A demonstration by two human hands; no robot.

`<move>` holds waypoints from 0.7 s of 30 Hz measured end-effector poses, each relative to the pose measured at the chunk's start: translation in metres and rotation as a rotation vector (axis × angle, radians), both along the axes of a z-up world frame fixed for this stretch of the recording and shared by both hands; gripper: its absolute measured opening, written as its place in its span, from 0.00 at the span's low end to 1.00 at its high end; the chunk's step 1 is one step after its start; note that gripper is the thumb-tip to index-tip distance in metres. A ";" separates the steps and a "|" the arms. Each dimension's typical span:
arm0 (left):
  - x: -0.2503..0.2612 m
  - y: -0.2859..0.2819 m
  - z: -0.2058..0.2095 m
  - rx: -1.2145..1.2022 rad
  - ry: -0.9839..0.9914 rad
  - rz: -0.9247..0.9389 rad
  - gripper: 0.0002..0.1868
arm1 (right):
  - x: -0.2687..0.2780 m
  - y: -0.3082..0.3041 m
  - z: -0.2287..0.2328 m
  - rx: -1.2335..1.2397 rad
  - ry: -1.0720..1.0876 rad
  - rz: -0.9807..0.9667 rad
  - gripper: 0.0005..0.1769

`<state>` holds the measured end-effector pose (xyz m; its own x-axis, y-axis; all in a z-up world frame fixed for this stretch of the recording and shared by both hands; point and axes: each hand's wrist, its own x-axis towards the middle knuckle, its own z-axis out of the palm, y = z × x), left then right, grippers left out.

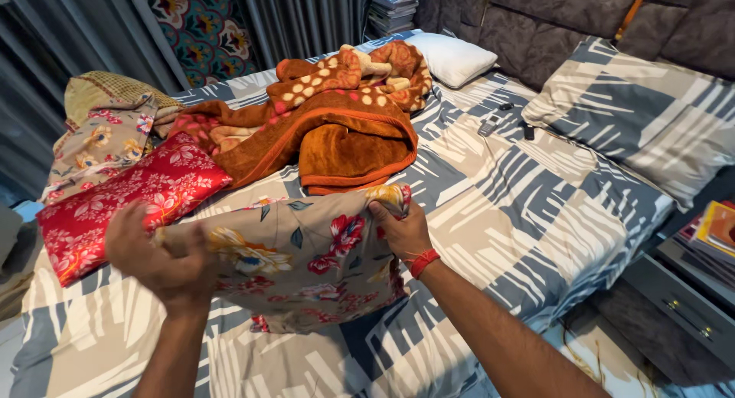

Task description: The person places pillows into floral pillowcases on a bed. They insert the pillows, adjust the covers, and arrange the finished pillows on the bed.

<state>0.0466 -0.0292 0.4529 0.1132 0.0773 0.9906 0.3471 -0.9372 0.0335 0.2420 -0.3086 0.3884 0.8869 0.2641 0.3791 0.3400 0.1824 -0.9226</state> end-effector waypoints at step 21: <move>0.032 -0.101 0.055 0.127 1.058 -0.480 0.19 | -0.063 -0.083 0.010 -0.071 0.009 0.087 0.36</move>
